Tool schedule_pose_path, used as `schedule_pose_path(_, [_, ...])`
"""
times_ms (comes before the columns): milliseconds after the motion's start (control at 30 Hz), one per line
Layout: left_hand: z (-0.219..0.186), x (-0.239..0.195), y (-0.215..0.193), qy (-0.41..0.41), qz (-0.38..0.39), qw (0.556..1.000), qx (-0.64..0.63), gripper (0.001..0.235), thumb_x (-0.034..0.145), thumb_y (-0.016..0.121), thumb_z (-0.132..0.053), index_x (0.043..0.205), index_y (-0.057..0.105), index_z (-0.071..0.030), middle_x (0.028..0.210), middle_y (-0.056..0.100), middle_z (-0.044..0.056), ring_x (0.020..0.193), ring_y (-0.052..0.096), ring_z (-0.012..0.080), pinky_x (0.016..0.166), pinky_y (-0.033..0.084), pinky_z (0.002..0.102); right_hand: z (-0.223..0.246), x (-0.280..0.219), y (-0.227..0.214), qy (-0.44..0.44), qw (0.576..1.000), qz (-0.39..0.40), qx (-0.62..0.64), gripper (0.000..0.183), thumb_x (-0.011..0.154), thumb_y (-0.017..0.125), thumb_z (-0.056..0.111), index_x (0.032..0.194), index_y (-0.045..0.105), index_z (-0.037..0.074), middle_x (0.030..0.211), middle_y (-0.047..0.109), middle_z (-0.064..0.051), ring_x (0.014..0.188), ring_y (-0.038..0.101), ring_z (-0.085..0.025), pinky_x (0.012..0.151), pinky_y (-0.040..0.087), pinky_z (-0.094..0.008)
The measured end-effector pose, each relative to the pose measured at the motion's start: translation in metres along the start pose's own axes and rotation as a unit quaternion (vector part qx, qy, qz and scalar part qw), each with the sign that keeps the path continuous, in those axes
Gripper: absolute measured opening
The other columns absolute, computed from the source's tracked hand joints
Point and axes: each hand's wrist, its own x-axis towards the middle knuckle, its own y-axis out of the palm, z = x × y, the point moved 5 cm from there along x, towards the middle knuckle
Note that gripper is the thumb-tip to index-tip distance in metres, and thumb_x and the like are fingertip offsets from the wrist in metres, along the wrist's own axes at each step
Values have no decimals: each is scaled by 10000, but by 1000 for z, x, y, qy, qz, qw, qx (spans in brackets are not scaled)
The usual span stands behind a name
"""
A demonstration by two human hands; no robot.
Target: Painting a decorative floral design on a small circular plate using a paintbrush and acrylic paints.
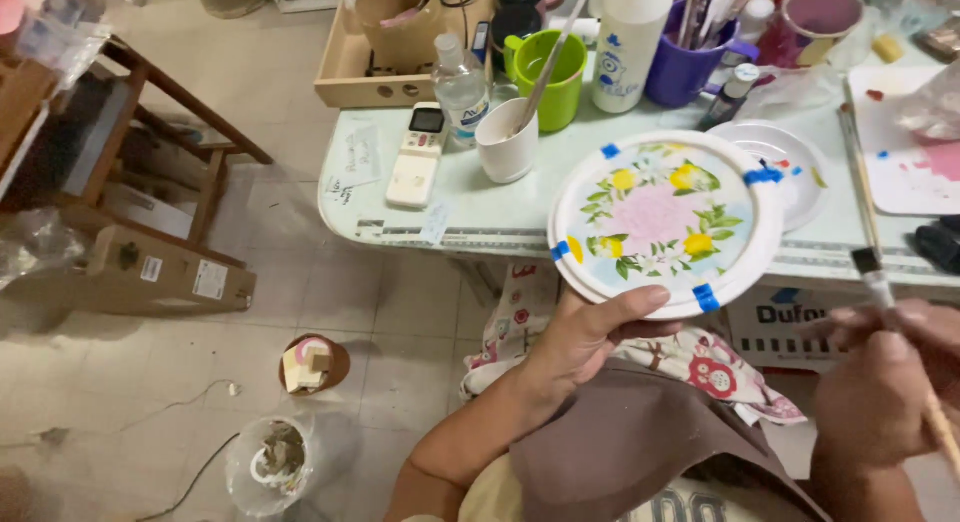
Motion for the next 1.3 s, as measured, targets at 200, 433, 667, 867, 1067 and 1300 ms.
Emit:
schedule_pose_path(200, [-23, -9, 6, 192, -19, 939, 285, 526, 721, 690, -233, 1189, 519, -64, 1229, 547, 112, 1177, 511, 253, 1069, 407, 346, 48, -3, 34, -61, 996, 59, -24, 162, 1001, 398, -14, 1164, 397, -13, 959, 504, -227, 706, 537, -277, 735, 576, -434])
schedule_pose_path(433, [-25, -6, 13, 137, -28, 960, 241, 648, 657, 708, -208, 1234, 470, -35, 1247, 527, 116, 1163, 503, 228, 1041, 408, 329, 12, 24, 18, 10, 987, 155, 42, 404, 949, 394, 292, 1158, 455, -47, 1000, 565, -246, 897, 642, -345, 840, 552, -388])
schedule_pose_path(667, [-18, 11, -7, 83, 70, 923, 369, 623, 652, 713, -268, 1184, 497, -25, 1187, 560, 106, 1091, 532, 221, 992, 438, 340, 83, 39, 65, 7, 996, 73, -42, 437, 936, 447, 267, 1234, 322, -29, 1236, 490, -273, 1133, 542, -359, 966, 485, -422])
schedule_pose_path(867, [-10, 15, -18, 35, 77, 922, 379, 478, 667, 721, -225, 1085, 581, -41, 1078, 627, 64, 986, 580, 153, 923, 483, 310, 52, 47, 46, 112, 992, 60, 18, 561, 765, 561, 309, 1236, 424, 38, 1166, 563, -145, 976, 605, -197, 653, 471, -185])
schedule_pose_path(1067, [-5, 19, -39, -7, 50, 886, 461, 329, 673, 709, -241, 930, 643, -46, 862, 671, 40, 758, 611, 123, 630, 520, 251, 53, 48, 50, 129, 985, 108, 26, 499, 717, 596, 71, 1196, 496, -26, 1009, 570, -100, 924, 543, -140, 871, 437, -220])
schedule_pose_path(1300, [-17, 16, -31, 28, 62, 912, 405, 440, 691, 703, -279, 1053, 600, -51, 1004, 660, 76, 900, 629, 173, 822, 531, 320, 40, 43, 49, 177, 978, 108, -24, 391, 721, 628, 50, 1104, 555, 28, 930, 600, -55, 793, 536, -88, 703, 430, -172])
